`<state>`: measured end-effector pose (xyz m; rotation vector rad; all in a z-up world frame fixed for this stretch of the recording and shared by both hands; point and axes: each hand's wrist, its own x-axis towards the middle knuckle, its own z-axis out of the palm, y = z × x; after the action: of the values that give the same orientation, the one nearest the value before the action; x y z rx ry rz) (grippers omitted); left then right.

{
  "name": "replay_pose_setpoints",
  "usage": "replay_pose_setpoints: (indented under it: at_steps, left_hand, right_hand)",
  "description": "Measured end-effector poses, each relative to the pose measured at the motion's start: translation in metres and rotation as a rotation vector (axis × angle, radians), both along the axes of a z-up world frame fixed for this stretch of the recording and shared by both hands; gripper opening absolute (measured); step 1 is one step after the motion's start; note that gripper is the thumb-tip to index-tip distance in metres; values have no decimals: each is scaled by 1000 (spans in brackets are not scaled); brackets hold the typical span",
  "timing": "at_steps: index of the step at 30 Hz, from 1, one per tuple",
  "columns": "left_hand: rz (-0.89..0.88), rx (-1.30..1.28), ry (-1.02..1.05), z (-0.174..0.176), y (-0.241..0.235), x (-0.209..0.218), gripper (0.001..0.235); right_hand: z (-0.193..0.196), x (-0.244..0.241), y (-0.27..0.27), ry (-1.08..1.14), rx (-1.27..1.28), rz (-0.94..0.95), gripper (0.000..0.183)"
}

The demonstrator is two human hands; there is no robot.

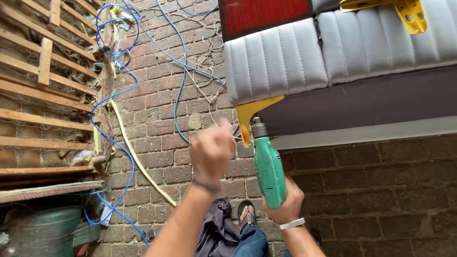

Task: The person staples fabric to the underside of a sofa section using a pneumatic staple gun. They then retrieve gold-colored metal brackets, position them on the sofa frame, and secure them using a power drill and screws.

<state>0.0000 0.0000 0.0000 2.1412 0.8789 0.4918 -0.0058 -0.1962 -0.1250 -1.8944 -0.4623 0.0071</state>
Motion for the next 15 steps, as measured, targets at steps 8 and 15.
replay_pose_setpoints:
  at_steps: [8, 15]
  left_hand:
    - [111, 49, 335, -41, 64, 176, 89]
    - [102, 129, 281, -38, 55, 168, 86]
  right_hand:
    - [-21, 7, -7, -43, 37, 15, 28]
    - [-18, 3, 7, -72, 82, -47, 43]
